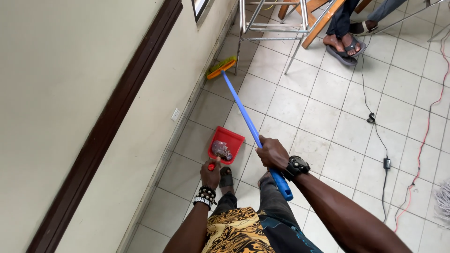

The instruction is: The person sweeps a tiled floor using a broom and dustpan, collecting debris into the dustpan. The person moves around the room, sweeping near walls, under furniture, and around seated individuals.

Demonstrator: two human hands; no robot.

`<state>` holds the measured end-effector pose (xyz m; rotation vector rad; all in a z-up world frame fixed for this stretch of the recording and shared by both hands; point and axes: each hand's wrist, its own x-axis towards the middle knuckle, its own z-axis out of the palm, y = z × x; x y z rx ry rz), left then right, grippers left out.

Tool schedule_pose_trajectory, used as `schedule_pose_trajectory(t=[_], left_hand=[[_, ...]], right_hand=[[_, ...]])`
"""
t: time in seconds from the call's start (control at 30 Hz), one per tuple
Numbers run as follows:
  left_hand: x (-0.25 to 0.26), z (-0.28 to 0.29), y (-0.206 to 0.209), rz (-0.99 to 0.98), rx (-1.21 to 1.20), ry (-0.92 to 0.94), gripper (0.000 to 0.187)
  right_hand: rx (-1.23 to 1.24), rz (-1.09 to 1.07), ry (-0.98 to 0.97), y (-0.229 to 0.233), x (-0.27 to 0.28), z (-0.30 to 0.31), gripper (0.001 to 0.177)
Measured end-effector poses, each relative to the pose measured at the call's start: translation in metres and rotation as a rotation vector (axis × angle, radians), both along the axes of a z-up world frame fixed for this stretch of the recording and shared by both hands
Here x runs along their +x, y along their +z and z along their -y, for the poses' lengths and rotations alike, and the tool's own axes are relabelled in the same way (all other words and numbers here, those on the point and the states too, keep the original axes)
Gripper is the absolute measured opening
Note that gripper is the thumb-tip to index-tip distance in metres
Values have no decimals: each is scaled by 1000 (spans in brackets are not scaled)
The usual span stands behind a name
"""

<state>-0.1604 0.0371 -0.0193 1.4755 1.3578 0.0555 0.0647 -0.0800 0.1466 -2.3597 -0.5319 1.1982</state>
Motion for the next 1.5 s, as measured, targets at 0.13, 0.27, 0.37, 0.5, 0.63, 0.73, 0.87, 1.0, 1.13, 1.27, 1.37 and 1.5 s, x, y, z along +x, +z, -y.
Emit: schedule_pose_trajectory(t=[0.13,0.27,0.37,0.5,0.63,0.73,0.87,1.0,1.13,1.27,1.37,1.5], left_hand=[[-17,4,-9,-32,52,74,36],[-35,-4,-26,-54,72,107,34],[-34,-9,-19,-110,88,84,34],[-37,-14,-16,-138,117,8,34],[-30,-22,-15,-131,150,-18,36],[-16,-21,13,57,258,-22,41],[0,-31,15,31,278,-60,40],[4,-34,1,109,275,-73,38],[17,-46,-26,130,337,-129,31],[32,-40,12,90,260,-143,38],[32,-45,12,36,241,-180,42],[35,-56,3,31,254,-210,40]], right_hand=[[-83,53,228,-68,10,47,64],[-228,78,248,-67,8,113,63],[-422,175,189,-84,17,174,60],[-497,111,226,-84,8,253,61],[-543,90,193,-49,-20,310,58],[-585,1,138,-9,-35,330,53],[-558,-41,-33,0,-54,351,53],[-488,117,-1,-17,-35,310,56],[-286,104,-95,-67,10,234,48],[-342,-94,-336,-37,8,177,49],[-290,-196,-374,-21,-15,189,49],[-306,-249,-295,-8,-56,228,54]])
